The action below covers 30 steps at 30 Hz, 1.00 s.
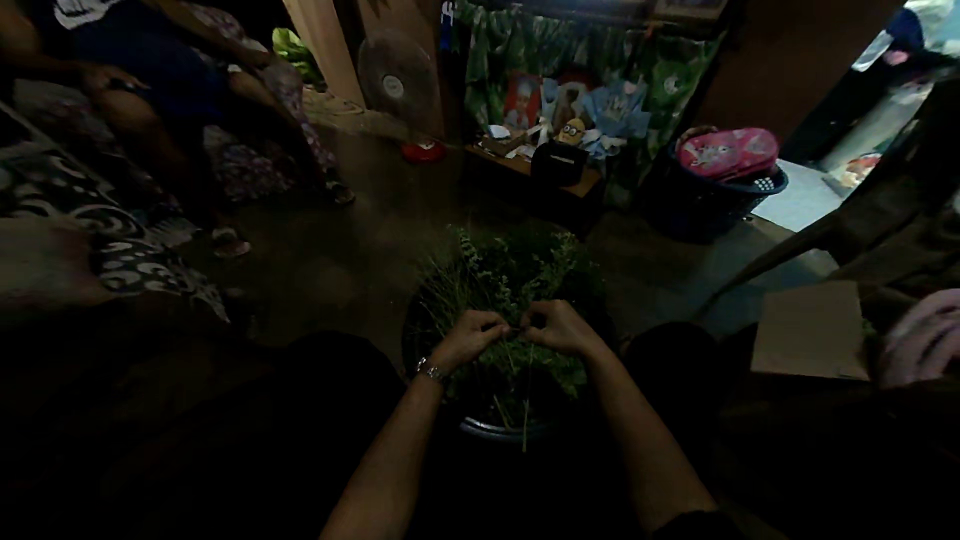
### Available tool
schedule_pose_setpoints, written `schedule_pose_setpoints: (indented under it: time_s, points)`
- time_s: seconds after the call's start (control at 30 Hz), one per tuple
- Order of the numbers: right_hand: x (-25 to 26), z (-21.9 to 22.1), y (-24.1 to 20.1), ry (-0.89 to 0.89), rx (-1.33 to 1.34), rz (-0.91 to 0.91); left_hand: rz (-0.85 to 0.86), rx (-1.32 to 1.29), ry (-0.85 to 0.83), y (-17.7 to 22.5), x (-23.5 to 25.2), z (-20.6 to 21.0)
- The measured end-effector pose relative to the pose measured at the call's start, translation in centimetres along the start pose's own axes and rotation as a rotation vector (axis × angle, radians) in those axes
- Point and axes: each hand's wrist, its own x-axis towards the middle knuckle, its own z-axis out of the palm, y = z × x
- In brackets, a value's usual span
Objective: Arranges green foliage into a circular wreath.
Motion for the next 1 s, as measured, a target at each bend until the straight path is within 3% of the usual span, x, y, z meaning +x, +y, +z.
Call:
schedule_pose_setpoints:
  time_s: [0.1, 0.27, 0.43, 0.6, 0.67, 0.73, 0.83, 0.93, 1.0]
  points:
    - [-0.3, -0.9, 0.4, 0.070, 0.058, 0.042, -0.063, -0.001, 0.031, 0.1, -0.1, -0.6]
    - [-0.7, -2.3, 2.5, 0.181, 0.130, 0.066, -0.027, -0.054, 0.125, -1.4, -0.2, -0.8]
    - [0.3, -2.1, 3.5, 0.260, 0.158, 0.184, -0.237, -0.031, 0.140, -1.5, 0.8, -0.4]
    - [1.5, -1.7, 4.5, 0.602, 0.100, 0.284, -0.381, 0.064, 0.238, -2.9, 1.4, -0.4]
    - [1.9, -2.4, 5.7, 0.659, 0.116, 0.278, -0.405, 0.053, 0.301, -3.3, 1.3, -0.6]
    - [2.4, -2.1, 6.4, 0.588, 0.100, 0.270, -0.429, 0.036, 0.351, -3.8, 1.5, -0.3]
    - [3.6, -0.2, 7.0, 0.313, 0.107, 0.289, -0.504, 0.019, 0.371, -5.3, 2.4, 0.9]
    - [5.4, 2.1, 8.7, 0.122, 0.126, 0.353, -0.584, 0.022, 0.331, -7.3, 3.4, 1.8]
    - [6.4, 3.4, 10.2, 0.070, 0.001, 0.433, -0.656, 0.061, 0.276, -8.1, 3.8, 2.3]
